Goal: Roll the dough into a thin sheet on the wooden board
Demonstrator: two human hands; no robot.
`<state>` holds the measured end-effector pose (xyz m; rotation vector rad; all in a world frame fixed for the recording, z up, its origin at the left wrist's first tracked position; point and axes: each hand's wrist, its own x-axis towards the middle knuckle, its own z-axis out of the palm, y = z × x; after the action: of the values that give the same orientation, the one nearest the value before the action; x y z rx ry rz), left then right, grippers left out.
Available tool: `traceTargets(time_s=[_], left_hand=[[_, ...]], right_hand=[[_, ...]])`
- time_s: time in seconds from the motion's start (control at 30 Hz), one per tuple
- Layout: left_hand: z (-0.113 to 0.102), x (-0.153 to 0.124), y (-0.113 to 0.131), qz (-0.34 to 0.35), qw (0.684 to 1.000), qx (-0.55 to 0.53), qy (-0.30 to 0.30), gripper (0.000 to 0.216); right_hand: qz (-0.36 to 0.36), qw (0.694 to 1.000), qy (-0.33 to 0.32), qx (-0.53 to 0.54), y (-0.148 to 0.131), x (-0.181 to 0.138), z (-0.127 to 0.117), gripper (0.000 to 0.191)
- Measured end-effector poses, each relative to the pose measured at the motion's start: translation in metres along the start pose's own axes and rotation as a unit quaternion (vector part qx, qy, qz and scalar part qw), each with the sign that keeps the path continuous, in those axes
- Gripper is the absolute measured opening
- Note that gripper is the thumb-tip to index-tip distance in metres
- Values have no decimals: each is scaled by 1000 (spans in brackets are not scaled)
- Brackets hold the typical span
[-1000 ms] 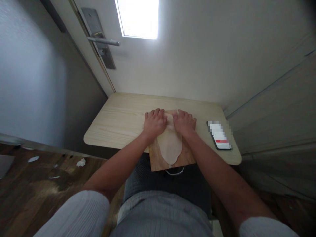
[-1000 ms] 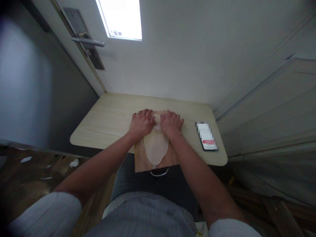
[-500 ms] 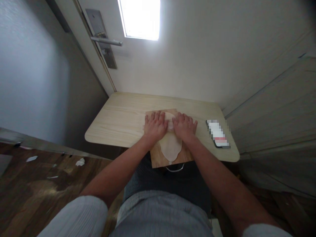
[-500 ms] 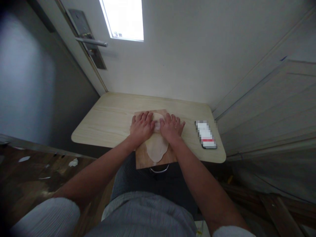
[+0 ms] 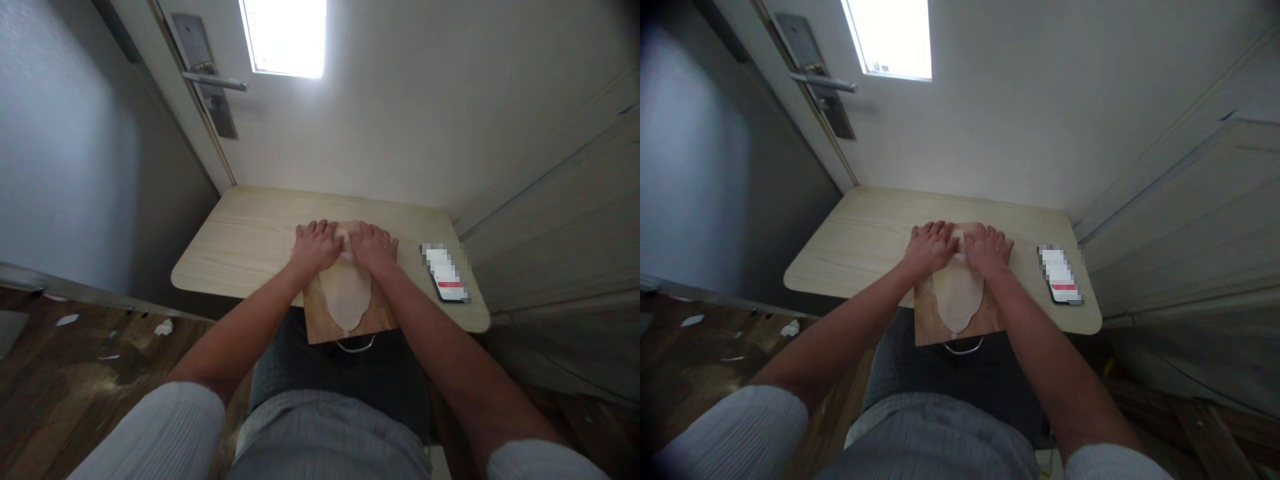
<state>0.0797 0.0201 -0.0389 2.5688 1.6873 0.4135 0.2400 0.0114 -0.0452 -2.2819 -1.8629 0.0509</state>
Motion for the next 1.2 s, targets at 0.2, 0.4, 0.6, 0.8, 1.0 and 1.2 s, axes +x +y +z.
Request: traceTargets(time_s=[0.2,0.4,0.6,0.8,1.0,1.2], left_hand=[[0,11,-1,-10,1000,3,-11,47],[2,24,-5,-22,1000,3,-9,49],[5,34,-9,-25,1000,1,-7,49],[6,44,-13,-21,1000,-4,-17,47],[6,50,-15,-8,1000,4,-30,45],[7,47,-13,-8,1000,-6,-10,43]], right_hand=[[2,1000,-10,8,-2,9,-4,52],[7,999,-32,21,-4,23,-6,54],[18,999,-30,25,-4,36,-2,57],[11,1000,-1,29,-5,44,1,57],[4,1000,16,21,-7,48,0,58],[0,999,34,16,-7,45,1,56]])
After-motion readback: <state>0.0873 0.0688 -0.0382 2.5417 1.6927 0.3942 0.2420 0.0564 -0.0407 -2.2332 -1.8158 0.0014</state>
